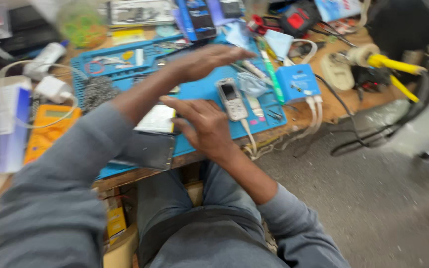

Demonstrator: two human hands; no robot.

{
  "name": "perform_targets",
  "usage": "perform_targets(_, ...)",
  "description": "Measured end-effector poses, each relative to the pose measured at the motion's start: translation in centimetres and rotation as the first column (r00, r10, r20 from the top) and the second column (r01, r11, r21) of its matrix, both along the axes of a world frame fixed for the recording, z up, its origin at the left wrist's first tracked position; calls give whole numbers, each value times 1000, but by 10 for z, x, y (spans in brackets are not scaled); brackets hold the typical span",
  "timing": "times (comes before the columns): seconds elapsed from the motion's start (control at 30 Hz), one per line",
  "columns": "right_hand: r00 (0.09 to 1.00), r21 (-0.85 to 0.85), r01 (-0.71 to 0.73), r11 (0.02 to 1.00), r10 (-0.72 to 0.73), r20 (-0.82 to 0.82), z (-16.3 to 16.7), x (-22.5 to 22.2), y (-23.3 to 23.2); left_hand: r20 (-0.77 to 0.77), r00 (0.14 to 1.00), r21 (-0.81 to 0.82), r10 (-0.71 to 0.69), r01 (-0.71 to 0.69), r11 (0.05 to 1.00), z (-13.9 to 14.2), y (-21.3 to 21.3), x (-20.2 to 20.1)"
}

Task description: The person disassembles a smartphone, removes the battery and internal components, and handles a separate older phone. They use a screwdriver and tweezers to detach parts and place them on the workbench.

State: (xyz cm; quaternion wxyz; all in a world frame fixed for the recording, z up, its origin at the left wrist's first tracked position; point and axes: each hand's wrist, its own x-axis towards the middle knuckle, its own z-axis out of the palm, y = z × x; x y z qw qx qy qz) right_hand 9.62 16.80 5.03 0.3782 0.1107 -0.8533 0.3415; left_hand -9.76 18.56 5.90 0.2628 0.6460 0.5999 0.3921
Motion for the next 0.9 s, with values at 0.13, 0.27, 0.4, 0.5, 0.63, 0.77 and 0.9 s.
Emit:
perform_targets(0.13, 988, -129, -101, 987, 114, 104, -4, -1, 9, 147, 964, 213, 220, -248, 945, 20, -62, 0)
perform_targets(0.27, 1000, 21, -2, 1000, 2, 9, -5, -1, 16, 267, 863, -17, 428, -440, 898, 20, -131, 19)
perform_targets(0.4, 992, -189, -124, 974, 129, 16, -6, -3, 17, 255, 895, -229, 365, -311, 922, -4, -167, 42)
perform_targets(0.5, 999, -13, -27, 1000, 27, -39, -7, -3, 16, 431, 831, -104, 353, -343, 934, -18, -167, 51)
perform_targets(0.63, 998, -22, 45, 999, -46, -36, -9, -7, 11, 302, 769, -193, 563, -529, 826, -17, -162, 61)
perform_targets(0.77, 1000, -42, -1, 999, 3, 26, -10, -4, 8, 118, 687, -164, 717, -699, 697, -8, -157, 73)
perform_targets(0.9, 1000, -24, 0, 1000, -1, -8, -7, -6, 15, 371, 802, -70, 468, -479, 875, -1, -159, 69)
